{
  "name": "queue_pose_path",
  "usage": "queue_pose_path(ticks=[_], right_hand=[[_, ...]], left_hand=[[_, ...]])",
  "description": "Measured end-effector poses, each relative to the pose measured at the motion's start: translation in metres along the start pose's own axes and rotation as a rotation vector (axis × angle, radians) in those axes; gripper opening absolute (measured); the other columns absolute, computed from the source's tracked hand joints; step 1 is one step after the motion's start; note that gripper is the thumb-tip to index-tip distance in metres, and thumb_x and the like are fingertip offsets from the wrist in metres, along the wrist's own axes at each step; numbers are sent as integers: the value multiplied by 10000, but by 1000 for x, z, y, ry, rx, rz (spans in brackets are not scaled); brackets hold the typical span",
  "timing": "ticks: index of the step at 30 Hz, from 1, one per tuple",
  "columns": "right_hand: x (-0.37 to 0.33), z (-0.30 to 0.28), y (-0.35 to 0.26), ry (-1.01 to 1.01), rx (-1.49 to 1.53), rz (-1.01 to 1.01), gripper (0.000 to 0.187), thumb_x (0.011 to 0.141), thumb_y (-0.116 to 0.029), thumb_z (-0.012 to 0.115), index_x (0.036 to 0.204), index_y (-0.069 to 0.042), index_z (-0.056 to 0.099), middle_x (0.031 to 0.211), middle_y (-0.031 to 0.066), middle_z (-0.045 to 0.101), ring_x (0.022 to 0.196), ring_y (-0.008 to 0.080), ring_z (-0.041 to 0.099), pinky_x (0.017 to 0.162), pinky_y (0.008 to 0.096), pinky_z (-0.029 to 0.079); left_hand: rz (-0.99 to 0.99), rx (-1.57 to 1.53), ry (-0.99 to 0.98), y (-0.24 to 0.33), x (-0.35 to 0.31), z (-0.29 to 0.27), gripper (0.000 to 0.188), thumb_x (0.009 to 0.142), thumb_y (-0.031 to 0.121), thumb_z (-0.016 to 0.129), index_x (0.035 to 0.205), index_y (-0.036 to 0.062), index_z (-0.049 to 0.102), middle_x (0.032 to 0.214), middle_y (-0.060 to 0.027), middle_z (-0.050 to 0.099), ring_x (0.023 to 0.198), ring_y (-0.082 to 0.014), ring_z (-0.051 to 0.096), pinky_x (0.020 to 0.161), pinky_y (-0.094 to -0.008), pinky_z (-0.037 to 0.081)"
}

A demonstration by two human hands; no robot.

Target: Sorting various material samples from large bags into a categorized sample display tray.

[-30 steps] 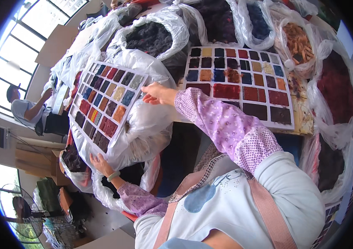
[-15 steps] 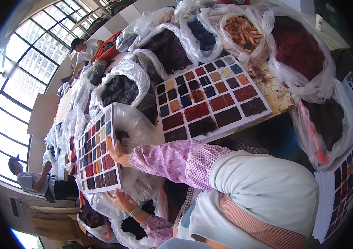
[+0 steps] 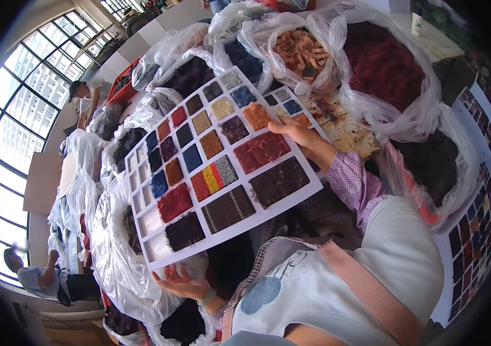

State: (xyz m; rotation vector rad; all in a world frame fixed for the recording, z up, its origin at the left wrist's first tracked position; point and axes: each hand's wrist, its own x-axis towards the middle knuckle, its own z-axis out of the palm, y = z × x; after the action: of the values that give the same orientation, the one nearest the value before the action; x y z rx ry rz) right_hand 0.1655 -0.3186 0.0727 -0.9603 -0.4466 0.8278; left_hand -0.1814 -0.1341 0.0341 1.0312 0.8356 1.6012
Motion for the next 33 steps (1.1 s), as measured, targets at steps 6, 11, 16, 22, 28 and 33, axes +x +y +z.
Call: queue_pose_path(ticks=[6,11,16,22,28,33], right_hand=[[-14,-121,7,-9,102,76,405,840,-235,544,1172,-20,455,1037,74,574,874,155,587,768,291,474],[-4,-156,13,-27,-30,116,419,845,-208,531,1197,-6,429,1079,82,551,918,149,562,815,280,439],[-7,-153,17,102,-240,-8,422,839,-181,541,1200,5,427,1089,62,534,962,129,517,855,262,392],[12,-167,33,425,-854,-190,516,773,-274,605,1147,54,470,1066,145,575,976,194,541,854,290,397],[-7,-131,30,755,-1454,-293,438,685,-395,673,961,-60,612,860,116,575,814,270,577,677,363,458],[-21,-131,26,750,-1434,-334,407,733,-304,653,1053,-69,560,868,87,529,802,245,548,685,342,441]], left_hand=[[-453,-91,-314,-48,-16,30,420,866,315,486,1210,86,414,1075,-105,537,931,-197,556,695,-271,486],[-360,-82,-389,-66,-22,33,399,817,81,533,1188,-10,416,1134,-149,505,1009,-222,531,815,-325,481],[-429,-138,-387,-61,-22,39,483,766,-29,458,1244,-7,389,1174,-141,483,1055,-224,500,875,-310,429],[-108,291,-650,-81,-20,39,552,788,50,506,1307,-1,323,1229,-135,428,1111,-199,420,955,-280,301],[101,519,-650,-96,-22,29,552,818,141,532,1302,-20,320,1322,-158,348,1205,-226,336,990,-318,257],[146,744,-655,-99,-11,38,507,831,215,534,1264,-6,391,1231,-188,456,1037,-238,501,852,-333,400]])
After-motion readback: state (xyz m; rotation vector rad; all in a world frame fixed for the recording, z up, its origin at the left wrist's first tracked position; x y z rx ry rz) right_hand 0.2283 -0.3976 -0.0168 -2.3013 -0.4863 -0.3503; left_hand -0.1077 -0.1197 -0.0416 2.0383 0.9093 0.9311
